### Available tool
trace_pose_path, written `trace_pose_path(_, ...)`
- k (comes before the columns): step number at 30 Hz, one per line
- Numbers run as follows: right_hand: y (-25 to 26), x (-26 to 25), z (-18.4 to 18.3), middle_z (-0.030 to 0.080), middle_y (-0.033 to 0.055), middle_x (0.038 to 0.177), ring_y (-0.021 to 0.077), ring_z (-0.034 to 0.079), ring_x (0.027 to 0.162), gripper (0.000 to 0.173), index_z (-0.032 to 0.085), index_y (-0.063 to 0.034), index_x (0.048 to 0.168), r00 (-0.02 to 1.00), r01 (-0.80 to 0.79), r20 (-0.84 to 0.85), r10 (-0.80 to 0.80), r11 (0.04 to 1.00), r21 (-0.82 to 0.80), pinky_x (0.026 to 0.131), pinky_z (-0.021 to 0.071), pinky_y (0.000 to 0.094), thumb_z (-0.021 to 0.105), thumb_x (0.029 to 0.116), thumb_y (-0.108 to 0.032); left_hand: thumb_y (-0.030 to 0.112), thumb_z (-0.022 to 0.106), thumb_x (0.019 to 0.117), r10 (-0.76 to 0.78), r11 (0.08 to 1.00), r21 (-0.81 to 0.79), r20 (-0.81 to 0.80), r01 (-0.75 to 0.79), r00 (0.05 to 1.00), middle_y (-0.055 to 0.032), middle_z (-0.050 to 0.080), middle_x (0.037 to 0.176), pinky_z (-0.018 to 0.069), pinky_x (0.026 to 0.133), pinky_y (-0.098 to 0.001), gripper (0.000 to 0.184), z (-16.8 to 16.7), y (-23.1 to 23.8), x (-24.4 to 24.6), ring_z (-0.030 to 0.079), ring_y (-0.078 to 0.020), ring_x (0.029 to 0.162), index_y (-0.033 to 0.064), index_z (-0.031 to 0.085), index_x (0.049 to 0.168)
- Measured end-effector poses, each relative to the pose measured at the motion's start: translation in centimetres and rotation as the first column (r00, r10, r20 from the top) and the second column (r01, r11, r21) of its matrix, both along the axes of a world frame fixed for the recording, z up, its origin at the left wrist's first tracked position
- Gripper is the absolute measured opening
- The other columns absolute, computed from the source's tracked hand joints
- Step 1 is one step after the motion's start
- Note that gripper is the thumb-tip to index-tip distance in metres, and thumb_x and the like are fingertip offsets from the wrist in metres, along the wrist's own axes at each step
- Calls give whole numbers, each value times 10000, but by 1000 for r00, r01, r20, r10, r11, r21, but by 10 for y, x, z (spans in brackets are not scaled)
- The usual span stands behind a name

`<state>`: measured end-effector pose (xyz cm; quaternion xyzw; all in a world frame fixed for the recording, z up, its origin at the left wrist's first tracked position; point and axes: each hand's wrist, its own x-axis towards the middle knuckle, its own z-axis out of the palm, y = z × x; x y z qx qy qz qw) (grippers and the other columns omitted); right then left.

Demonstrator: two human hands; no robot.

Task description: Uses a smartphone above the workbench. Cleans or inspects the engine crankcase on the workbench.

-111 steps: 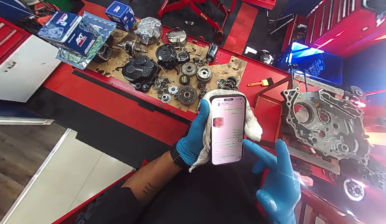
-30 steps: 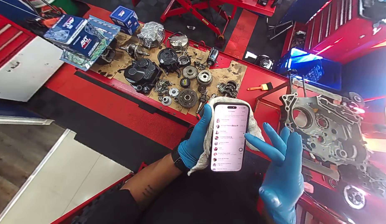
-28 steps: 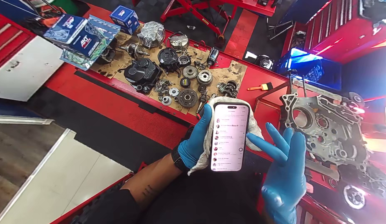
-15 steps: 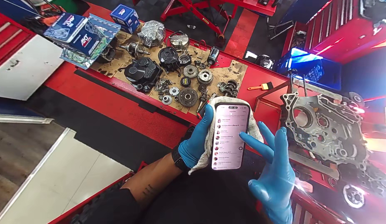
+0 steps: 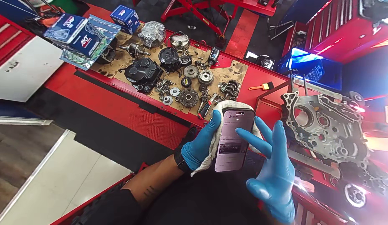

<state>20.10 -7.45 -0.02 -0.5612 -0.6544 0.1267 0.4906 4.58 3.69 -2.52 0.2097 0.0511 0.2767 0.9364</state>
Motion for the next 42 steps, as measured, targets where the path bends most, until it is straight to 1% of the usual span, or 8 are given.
trace_pose_path(5, 12, -4, 3, 560, -47, 1510, 185, 443, 1460, 1029, 83, -248, 1658, 999, -36, 40, 36, 999, 16, 1260, 75, 655, 553, 883, -734, 614, 523, 985, -38, 999, -2, -25, 38, 999, -49, 715, 1204, 550, 1004, -318, 590, -2, -3, 0, 672, -120, 1148, 134, 622, 1314)
trace_pose_path(10, 19, -8, 1, 541, -1, 1531, 198, 425, 1474, 1014, 117, -209, 1651, 997, -45, 67, 44, 999, 13, 1270, 71, 630, 551, 895, -727, 604, 550, 978, -44, 999, 14, -62, 45, 997, -22, 713, 1209, 542, 1006, -291, 568, 0, -5, -2, 663, -94, 1157, 148, 621, 1309)
trace_pose_path(16, 13, -5, 5, 564, -74, 1504, 186, 450, 1456, 1010, 85, -274, 1657, 998, -47, 34, 47, 999, 8, 1257, 67, 662, 526, 885, -755, 615, 514, 989, -33, 999, -1, -26, 33, 999, -45, 723, 1189, 564, 984, -313, 588, -1, -1, -4, 684, -116, 1125, 134, 630, 1307)
trace_pose_path(18, 13, -2, 7, 569, -76, 1499, 197, 441, 1464, 1008, 83, -294, 1656, 999, -45, 27, 45, 999, 5, 1251, 49, 675, 530, 880, -756, 634, 501, 987, -43, 999, -13, -40, 42, 998, -44, 733, 1156, 584, 943, -314, 591, 1, 0, -4, 701, -117, 1082, 145, 643, 1287)
trace_pose_path(26, 13, 0, 7, 574, -82, 1493, 198, 448, 1459, 1008, 90, -299, 1655, 999, -42, 23, 42, 999, -1, 1243, 35, 690, 549, 874, -741, 623, 524, 980, -57, 998, 3, -12, 57, 998, -45, 729, 1176, 574, 963, -315, 582, -1, 0, -2, 694, -117, 1103, 150, 643, 1296)
trace_pose_path(34, 20, -6, 2, 553, -9, 1519, 193, 423, 1474, 1013, 153, -169, 1643, 996, -65, 57, 65, 998, -1, 1265, 64, 644, 560, 895, -717, 619, 533, 978, -81, 997, -9, -5, 81, 997, -41, 731, 1161, 576, 955, -307, 579, -1, -2, -2, 698, -108, 1086, 140, 650, 1281)
trace_pose_path(39, 15, 0, 9, 575, -85, 1491, 204, 453, 1455, 982, 114, -316, 1651, 1000, -28, 13, 27, 1000, 13, 1247, 59, 684, 530, 881, -761, 617, 486, 1000, -29, 999, -20, -5, 28, 1000, -51, 724, 1191, 573, 973, -322, 582, -1, 3, -5, 690, -124, 1118, 144, 640, 1303)
trace_pose_path(42, 11, 5, 8, 551, -86, 1514, 222, 424, 1476, 964, 122, -326, 1651, 1000, -1, -12, 1, 1000, 30, 1260, 46, 661, 532, 886, -745, 603, 425, 1030, -22, 998, -64, 36, 24, 999, -78, 718, 1213, 569, 987, -345, 588, 1, 5, -5, 688, -149, 1138, 136, 640, 1315)
